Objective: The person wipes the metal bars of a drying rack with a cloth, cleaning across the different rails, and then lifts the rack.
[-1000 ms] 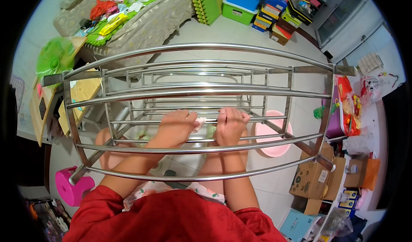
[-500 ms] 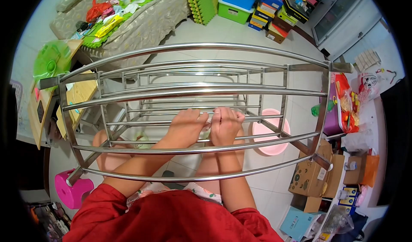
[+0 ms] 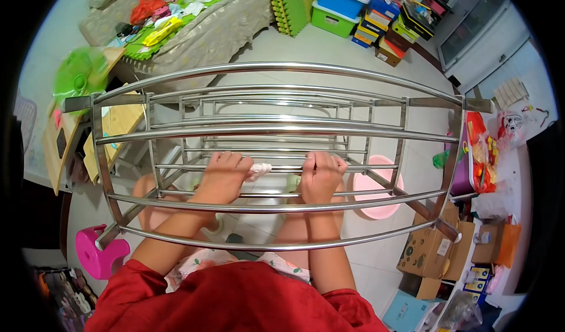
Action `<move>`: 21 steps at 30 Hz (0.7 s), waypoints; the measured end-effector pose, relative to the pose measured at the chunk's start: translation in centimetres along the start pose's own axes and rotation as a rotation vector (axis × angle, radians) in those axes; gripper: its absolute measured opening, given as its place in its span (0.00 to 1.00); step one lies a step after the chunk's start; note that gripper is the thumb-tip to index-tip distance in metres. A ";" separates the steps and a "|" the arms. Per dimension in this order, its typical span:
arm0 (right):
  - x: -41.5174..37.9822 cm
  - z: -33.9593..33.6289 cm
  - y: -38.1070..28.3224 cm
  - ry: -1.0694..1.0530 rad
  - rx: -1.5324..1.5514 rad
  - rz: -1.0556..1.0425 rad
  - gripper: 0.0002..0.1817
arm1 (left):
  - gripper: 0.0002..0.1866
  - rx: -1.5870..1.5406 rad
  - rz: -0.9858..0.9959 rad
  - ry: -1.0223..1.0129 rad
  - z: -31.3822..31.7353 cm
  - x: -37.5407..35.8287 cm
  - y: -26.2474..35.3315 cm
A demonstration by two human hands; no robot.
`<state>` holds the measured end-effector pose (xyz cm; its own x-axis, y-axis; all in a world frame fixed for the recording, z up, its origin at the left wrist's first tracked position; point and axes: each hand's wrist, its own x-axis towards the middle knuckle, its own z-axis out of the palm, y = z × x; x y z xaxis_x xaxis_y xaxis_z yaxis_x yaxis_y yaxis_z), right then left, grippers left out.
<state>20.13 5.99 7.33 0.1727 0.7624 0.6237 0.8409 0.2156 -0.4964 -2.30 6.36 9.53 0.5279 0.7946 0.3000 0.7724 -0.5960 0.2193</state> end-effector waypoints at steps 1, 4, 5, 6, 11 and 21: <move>0.0 0.0 -0.2 -0.002 0.005 -0.002 0.07 | 0.09 0.003 -0.005 0.000 -0.3 -0.3 -0.3; 0.0 0.6 -0.8 0.055 -0.011 -0.080 0.05 | 0.11 0.042 0.009 0.021 -1.1 -0.6 -0.9; -0.2 1.0 -1.2 0.042 0.003 -0.143 0.04 | 0.10 0.037 0.015 0.102 -1.2 -0.6 -0.9; -0.5 1.4 -1.6 0.028 0.015 -0.205 0.05 | 0.11 0.030 0.023 0.181 -1.3 -0.6 -0.9; -1.2 2.1 -2.8 -0.132 -0.057 -0.128 0.07 | 0.12 -0.014 -0.050 0.039 -1.0 -0.9 -1.2; -0.9 1.8 -3.2 -0.109 -0.011 -0.068 0.11 | 0.10 -0.125 0.027 0.013 -0.1 0.9 -0.6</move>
<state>16.34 5.74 7.24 0.0589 0.8084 0.5856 0.8544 0.2625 -0.4484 -2.28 7.41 9.73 0.5425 0.7770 0.3193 0.7077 -0.6275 0.3247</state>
